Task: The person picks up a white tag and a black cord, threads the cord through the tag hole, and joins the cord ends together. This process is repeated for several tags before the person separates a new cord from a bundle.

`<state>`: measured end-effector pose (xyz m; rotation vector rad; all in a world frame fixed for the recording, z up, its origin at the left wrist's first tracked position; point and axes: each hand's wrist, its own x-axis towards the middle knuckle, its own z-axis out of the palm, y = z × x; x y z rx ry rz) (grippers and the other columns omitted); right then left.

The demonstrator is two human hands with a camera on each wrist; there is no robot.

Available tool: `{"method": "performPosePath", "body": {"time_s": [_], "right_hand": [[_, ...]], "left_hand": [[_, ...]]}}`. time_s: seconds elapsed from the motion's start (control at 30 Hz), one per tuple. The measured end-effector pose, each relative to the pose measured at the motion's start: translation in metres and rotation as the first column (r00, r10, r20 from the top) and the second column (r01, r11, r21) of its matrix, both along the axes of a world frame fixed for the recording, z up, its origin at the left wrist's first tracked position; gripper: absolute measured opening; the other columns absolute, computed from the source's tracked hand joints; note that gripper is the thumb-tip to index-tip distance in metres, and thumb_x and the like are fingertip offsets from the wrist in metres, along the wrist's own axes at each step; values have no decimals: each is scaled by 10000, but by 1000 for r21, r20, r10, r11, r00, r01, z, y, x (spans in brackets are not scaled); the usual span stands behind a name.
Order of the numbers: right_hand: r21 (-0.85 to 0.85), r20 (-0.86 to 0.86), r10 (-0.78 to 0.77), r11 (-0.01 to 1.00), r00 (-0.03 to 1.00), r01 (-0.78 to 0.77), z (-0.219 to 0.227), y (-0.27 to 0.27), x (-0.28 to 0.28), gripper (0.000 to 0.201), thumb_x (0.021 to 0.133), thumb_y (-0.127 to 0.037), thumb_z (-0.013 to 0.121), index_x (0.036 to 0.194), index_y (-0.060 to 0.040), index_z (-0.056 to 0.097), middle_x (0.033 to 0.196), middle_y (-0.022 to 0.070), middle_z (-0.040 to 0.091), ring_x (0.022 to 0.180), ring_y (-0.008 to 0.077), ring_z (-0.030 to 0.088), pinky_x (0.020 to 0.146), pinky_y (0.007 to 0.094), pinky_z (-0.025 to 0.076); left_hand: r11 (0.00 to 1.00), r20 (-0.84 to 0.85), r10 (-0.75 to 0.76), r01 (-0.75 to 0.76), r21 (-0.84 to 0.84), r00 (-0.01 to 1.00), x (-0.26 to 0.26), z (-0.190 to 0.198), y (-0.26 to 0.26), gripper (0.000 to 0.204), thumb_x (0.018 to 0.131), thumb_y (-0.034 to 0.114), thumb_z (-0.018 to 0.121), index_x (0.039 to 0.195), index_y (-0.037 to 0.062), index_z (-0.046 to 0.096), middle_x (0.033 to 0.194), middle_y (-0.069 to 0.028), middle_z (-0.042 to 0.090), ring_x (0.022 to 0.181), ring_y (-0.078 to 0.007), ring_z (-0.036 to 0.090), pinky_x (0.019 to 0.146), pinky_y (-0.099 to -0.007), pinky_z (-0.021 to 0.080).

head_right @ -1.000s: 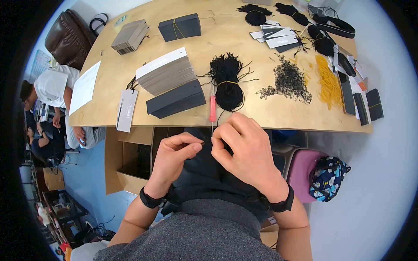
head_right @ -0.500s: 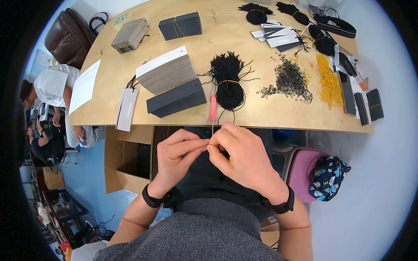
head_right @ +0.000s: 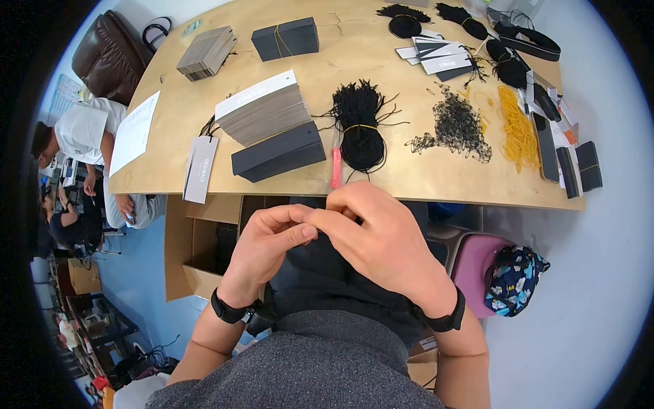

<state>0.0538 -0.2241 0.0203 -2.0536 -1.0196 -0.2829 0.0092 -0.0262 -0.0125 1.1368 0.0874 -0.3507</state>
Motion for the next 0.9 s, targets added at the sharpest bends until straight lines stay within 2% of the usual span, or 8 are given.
{"method": "performPosePath", "body": {"time_s": [0.3,0.4,0.47,0.5,0.57,0.73,0.8,0.9], "right_hand": [[-101,82,44,994,996,-36,-3,0,0,202,707,-75,747,882,-67,646,857,32,540,801,204,566,673,330,426],[-136,160,48,990,986,-26,-11,0,2,194,708,-72,743,869,-63,634,856,38,539,796,206,564,670,331,425],[-180,190,52,983,980,-17,-14,3,4,189,710,-71,742,862,-59,630,855,41,540,793,208,564,672,332,426],[-224,219,59,975,974,-8,-16,4,4,185,712,-70,741,855,-56,626,854,45,540,791,209,564,674,334,427],[-222,195,45,975,980,-1,-21,5,7,180,717,-69,738,856,-53,624,859,48,545,796,214,566,680,333,430],[-86,165,-76,992,983,91,-22,8,3,188,719,-63,739,869,-47,627,872,54,561,801,235,572,691,336,441],[-2,131,-124,992,984,125,-21,6,-2,209,714,-56,753,886,-50,635,867,50,560,787,236,572,690,340,446],[10,156,-91,996,984,90,-20,7,-6,227,711,-54,769,897,-53,639,857,44,552,768,227,569,679,341,444]], "left_hand": [[999,-13,-15,16,38,1000,-2,-1,5,124,915,72,686,976,-35,705,890,-18,679,835,-66,582,773,-216,472],[989,-14,17,-15,149,1000,-3,5,0,92,897,25,676,941,-54,689,883,-28,659,829,-95,585,779,-233,469],[861,211,-25,-86,501,977,-3,7,-3,72,873,-1,675,927,-48,677,888,-47,661,801,-101,589,737,-243,476],[861,211,-27,-84,501,977,-4,6,-6,72,873,-1,675,927,-48,677,888,-47,661,801,-101,589,737,-243,476],[607,587,-107,-415,677,802,-6,4,-13,65,838,-26,677,902,-28,665,883,-65,644,768,-114,593,685,-247,474],[685,464,2,-339,645,886,-5,2,-10,60,844,-33,672,901,-16,660,888,-46,594,739,-103,555,662,-236,444],[852,350,93,-257,457,932,-3,-11,-6,60,867,15,682,925,1,670,842,-19,574,710,-70,545,625,-218,431],[900,276,109,-212,380,955,-3,-9,-7,63,898,36,674,948,-2,674,857,6,567,760,-45,527,668,-202,411]]}}
